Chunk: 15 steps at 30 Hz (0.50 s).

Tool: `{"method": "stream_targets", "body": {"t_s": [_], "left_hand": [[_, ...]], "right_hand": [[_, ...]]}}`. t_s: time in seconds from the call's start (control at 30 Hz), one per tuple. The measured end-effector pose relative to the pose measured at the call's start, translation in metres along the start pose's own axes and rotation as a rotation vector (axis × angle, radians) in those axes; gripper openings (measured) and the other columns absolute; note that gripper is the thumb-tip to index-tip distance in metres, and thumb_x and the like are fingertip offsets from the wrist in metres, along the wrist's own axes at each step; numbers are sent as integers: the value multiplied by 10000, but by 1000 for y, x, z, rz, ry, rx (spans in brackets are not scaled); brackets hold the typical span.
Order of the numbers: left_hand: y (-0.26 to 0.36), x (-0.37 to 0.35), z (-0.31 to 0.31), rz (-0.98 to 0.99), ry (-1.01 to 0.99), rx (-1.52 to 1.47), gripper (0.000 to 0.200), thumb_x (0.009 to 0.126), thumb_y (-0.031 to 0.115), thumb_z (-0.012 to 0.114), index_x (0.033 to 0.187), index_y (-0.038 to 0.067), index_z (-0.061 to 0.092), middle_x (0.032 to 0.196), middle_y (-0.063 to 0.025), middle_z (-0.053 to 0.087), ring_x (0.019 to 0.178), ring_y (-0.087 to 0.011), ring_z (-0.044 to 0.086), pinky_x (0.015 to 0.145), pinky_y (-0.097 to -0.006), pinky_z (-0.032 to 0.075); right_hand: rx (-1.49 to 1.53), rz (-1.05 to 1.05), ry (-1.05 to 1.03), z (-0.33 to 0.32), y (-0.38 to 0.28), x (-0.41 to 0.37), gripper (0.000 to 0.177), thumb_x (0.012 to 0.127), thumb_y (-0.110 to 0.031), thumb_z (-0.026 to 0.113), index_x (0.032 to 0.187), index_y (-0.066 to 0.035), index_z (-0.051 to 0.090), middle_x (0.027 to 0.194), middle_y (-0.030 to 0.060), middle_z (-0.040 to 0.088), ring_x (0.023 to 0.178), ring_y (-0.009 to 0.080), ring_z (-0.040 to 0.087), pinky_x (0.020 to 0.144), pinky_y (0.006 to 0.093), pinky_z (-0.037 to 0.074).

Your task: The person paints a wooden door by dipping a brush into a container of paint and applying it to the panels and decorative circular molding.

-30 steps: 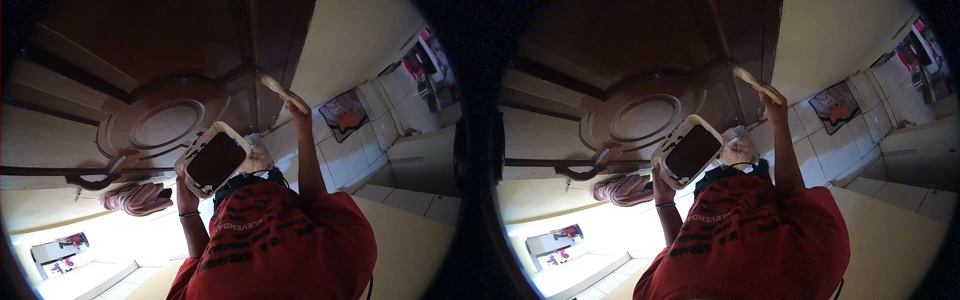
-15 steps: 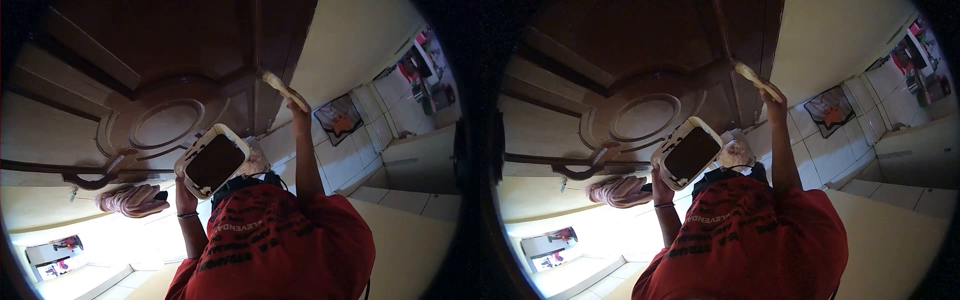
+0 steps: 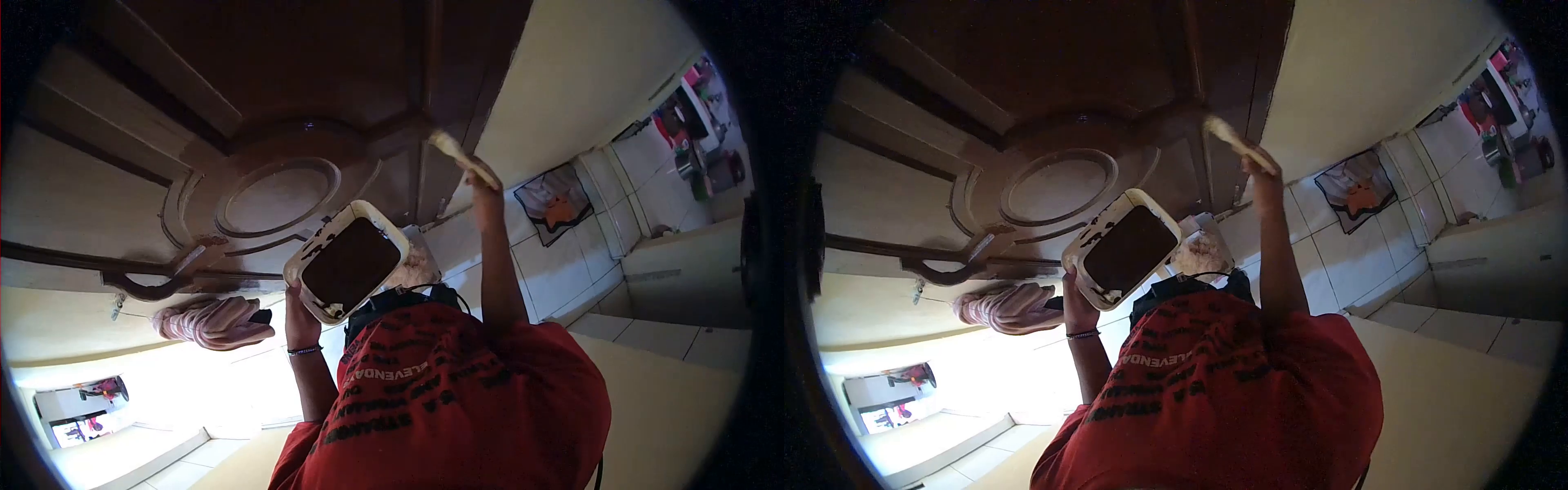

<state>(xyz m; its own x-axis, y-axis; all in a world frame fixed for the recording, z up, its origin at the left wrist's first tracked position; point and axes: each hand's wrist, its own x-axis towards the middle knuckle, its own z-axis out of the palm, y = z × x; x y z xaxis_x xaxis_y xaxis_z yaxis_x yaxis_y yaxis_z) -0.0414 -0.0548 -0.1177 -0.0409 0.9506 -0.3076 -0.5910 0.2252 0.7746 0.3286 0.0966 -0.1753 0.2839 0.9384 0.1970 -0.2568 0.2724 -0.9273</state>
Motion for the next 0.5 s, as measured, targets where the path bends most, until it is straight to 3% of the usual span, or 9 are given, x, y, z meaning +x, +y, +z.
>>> {"method": "stream_targets", "body": {"t_s": [0.07, 0.13, 0.2, 0.27, 0.4, 0.47, 0.5], "left_hand": [[0, -4, -2, 13, -19, -22, 601, 997, 388, 436, 1427, -21, 343, 1428, -160, 453, 1316, -263, 444, 1109, -391, 335], [-1, -6, -2, 18, -8, -19, 602, 996, 389, 439, 1426, -21, 345, 1428, -161, 453, 1316, -263, 444, 1109, -391, 335], [-2, -5, -3, 16, -5, -11, 602, 996, 390, 441, 1425, -21, 346, 1428, -161, 452, 1315, -264, 444, 1109, -391, 334], [-4, -2, -6, 12, -10, -18, 602, 993, 385, 447, 1424, -23, 346, 1428, -163, 452, 1319, -264, 440, 1107, -392, 334], [-6, 4, -8, -11, 21, 22, 631, 970, 430, 483, 1424, 7, 368, 1399, -145, 488, 1290, -263, 470, 1085, -401, 375], [-5, 5, -5, 7, -20, 0, 624, 970, 421, 487, 1420, 5, 372, 1400, -146, 488, 1286, -265, 475, 1084, -405, 376], [-3, 4, -4, 12, -15, -1, 624, 970, 421, 487, 1420, 5, 372, 1400, -146, 488, 1286, -265, 475, 1084, -405, 376]], "right_hand": [[46, -56, 46, -17, -1, 3, 441, 887, -285, 691, 1224, -10, 622, 1170, 71, 667, 951, 113, 562, 808, 263, 426], [25, 12, 87, -18, -14, 1, 421, 922, -238, 656, 1257, 4, 573, 1277, 108, 599, 1183, 208, 564, 813, 303, 430], [83, 27, 68, -7, -15, -7, 396, 942, -222, 625, 1263, 3, 572, 1241, 103, 624, 1174, 185, 563, 827, 293, 437], [-100, 143, -102, 7, -11, -11, 375, 950, -203, 609, 1262, 2, 574, 1186, 98, 653, 1154, 165, 566, 839, 286, 440], [26, 142, -194, 30, -8, -11, 371, 946, -224, 612, 1241, 0, 588, 1127, 94, 677, 1118, 152, 577, 850, 279, 442], [-88, 42, -105, 19, 1, -3, 536, 895, -380, 669, 1273, -13, 569, 1180, 104, 662, 1113, 179, 588, 814, 297, 436], [-86, 43, -111, 13, -1, -2, 536, 895, -380, 669, 1273, -13, 569, 1180, 104, 662, 1113, 179, 588, 814, 297, 436]]}}
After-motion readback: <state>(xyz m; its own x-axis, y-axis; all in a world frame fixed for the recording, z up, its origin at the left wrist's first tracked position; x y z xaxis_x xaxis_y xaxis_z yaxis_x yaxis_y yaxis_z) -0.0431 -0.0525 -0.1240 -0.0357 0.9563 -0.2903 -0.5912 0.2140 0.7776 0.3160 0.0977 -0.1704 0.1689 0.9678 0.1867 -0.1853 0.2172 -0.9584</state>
